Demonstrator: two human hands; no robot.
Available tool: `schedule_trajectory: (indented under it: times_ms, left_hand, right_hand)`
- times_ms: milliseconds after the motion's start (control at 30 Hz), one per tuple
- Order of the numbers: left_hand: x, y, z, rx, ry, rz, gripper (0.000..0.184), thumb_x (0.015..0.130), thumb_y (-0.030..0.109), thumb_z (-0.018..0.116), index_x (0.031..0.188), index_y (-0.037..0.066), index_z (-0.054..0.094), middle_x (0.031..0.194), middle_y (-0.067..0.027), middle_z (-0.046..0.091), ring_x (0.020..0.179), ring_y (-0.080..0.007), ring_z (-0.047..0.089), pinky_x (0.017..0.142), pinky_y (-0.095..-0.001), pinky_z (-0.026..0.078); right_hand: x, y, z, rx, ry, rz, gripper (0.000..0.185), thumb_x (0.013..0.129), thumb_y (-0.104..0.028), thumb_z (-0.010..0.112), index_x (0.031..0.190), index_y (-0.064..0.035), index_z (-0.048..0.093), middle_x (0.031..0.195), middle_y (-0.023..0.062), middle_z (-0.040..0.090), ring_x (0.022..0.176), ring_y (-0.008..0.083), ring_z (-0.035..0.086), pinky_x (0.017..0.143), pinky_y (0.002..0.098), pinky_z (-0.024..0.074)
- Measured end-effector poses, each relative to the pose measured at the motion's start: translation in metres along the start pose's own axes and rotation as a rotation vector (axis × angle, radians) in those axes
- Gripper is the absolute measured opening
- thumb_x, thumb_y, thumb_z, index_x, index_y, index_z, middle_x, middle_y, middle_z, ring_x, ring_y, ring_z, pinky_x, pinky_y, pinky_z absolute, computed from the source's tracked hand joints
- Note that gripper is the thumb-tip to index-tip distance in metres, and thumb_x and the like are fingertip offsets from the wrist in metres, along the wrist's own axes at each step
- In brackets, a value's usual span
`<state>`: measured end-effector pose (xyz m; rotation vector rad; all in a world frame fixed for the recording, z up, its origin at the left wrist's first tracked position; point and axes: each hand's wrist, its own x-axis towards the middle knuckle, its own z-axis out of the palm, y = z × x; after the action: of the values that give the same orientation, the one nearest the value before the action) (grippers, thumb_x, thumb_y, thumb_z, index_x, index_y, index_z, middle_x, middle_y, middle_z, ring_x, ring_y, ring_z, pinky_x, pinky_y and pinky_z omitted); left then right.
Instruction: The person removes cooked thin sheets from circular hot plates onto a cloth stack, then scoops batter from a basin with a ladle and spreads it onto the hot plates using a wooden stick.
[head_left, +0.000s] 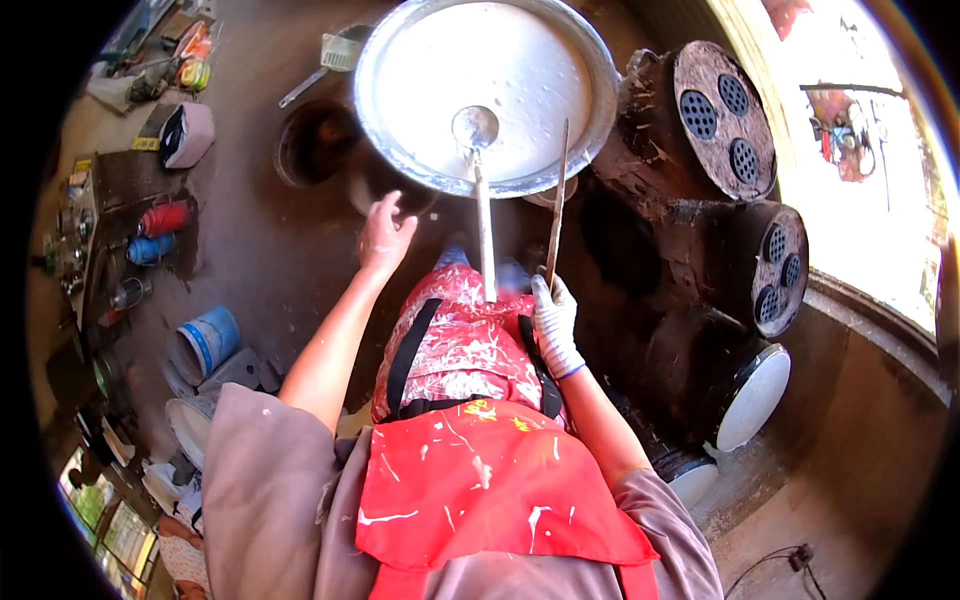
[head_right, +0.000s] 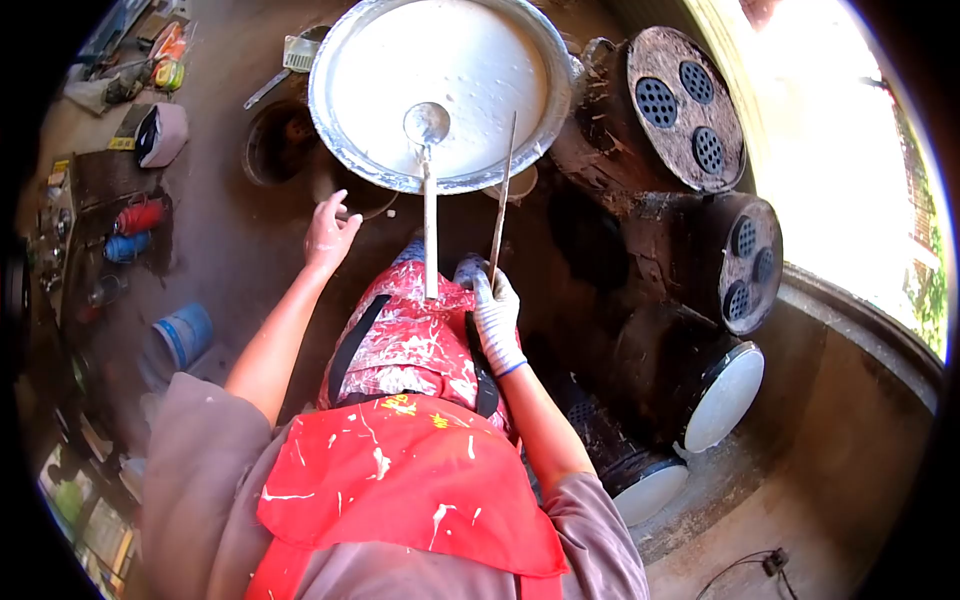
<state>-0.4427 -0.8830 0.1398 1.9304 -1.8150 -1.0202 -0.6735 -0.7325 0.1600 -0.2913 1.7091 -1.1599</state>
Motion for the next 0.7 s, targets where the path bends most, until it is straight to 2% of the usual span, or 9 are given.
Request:
schedule_trajectory:
  times_ms: [100,167,200,333,400,500,600,667,700]
  left_hand:
    - [-0.009,0.024,0.002,0.015,0.083,-0.009,0.043,0.074,0.023,0.064,0.113,0.008,0.053,0.089,-0.0057,0.057,0.066,-0.0160,0.057,0.063,-0.0323,0.047]
    - [-0.020,0.042,0.007,-0.111,0.042,0.080,0.042,0.075,0.023,0.064,0.112,0.007,0.054,0.088,-0.0062,0.057,0.064,-0.0153,0.057,0.061,-0.0303,0.047]
    - [-0.029,0.053,0.009,-0.093,-0.003,0.054,0.037,0.078,0.022,0.064,0.109,0.005,0.056,0.089,-0.0074,0.058,0.064,-0.0148,0.056,0.062,-0.0277,0.047]
    - [-0.057,0.077,0.036,-0.324,-0.041,0.071,0.027,0.083,0.019,0.060,0.103,0.002,0.059,0.088,-0.0070,0.058,0.069,-0.0124,0.057,0.064,-0.0241,0.046]
    - [-0.075,0.114,0.046,-0.324,-0.078,0.100,0.025,0.082,0.013,0.058,0.103,0.000,0.058,0.086,-0.0060,0.057,0.071,-0.0114,0.057,0.064,-0.0229,0.046]
    - [-0.101,0.147,0.068,-0.349,-0.245,0.140,0.030,0.080,0.010,0.059,0.109,0.000,0.055,0.085,-0.0055,0.056,0.072,-0.0122,0.057,0.065,-0.0228,0.046]
    - [-0.141,0.155,0.074,-0.099,-0.451,0.142,0.037,0.078,0.017,0.063,0.111,0.004,0.053,0.090,-0.0083,0.054,0.081,-0.0153,0.057,0.070,-0.0270,0.047]
    - [-0.164,0.133,0.067,0.315,-0.489,0.100,0.043,0.078,0.035,0.060,0.112,0.009,0.054,0.099,-0.0120,0.056,0.091,-0.0268,0.057,0.077,-0.0348,0.046]
    - [-0.172,0.115,0.061,0.341,-0.527,0.013,0.045,0.079,0.041,0.057,0.111,0.009,0.056,0.102,-0.0132,0.056,0.096,-0.0287,0.055,0.081,-0.0352,0.044]
  right_hand:
    - [-0.001,0.011,-0.029,-0.033,0.031,-0.002,0.028,0.086,-0.014,0.056,0.110,-0.0010,0.054,0.071,-0.0010,0.056,0.049,0.0022,0.041,0.043,0.0176,0.0327]
    - [-0.002,0.017,-0.046,-0.072,0.001,-0.211,0.031,0.086,-0.013,0.056,0.113,0.0022,0.051,0.076,0.0016,0.058,0.061,0.0049,0.051,0.058,0.0188,0.0421]
    - [-0.006,0.017,-0.059,-0.130,-0.027,-0.170,0.034,0.086,-0.012,0.054,0.116,0.0045,0.048,0.081,0.0037,0.059,0.073,0.0077,0.056,0.073,0.0213,0.0435]
    - [-0.024,-0.015,-0.105,-0.168,-0.075,-0.169,0.036,0.086,-0.010,0.053,0.118,0.0045,0.046,0.083,0.0042,0.060,0.075,0.0083,0.056,0.075,0.0210,0.0434]
    - [-0.030,-0.032,-0.134,-0.251,-0.084,-0.124,0.038,0.084,-0.017,0.057,0.117,-0.0006,0.050,0.082,0.0056,0.062,0.071,0.0102,0.056,0.071,0.0229,0.0460]
    - [-0.024,-0.007,-0.177,-0.318,-0.049,-0.239,0.037,0.083,-0.017,0.057,0.117,-0.0032,0.051,0.081,0.0098,0.064,0.072,0.0158,0.063,0.068,0.0264,0.0483]
    - [-0.027,-0.019,-0.207,-0.400,-0.096,-0.206,0.038,0.080,-0.021,0.059,0.115,-0.0062,0.053,0.085,0.0143,0.064,0.077,0.0229,0.064,0.069,0.0281,0.0493]
    - [-0.028,-0.036,-0.221,-0.545,-0.127,-0.303,0.039,0.079,-0.023,0.060,0.114,-0.0073,0.054,0.088,0.0164,0.063,0.079,0.0265,0.064,0.070,0.0287,0.0497]
    - [-0.029,-0.045,-0.225,-0.559,-0.133,-0.319,0.039,0.079,-0.023,0.061,0.114,-0.0069,0.054,0.089,0.0158,0.063,0.081,0.0251,0.064,0.071,0.0285,0.0495]
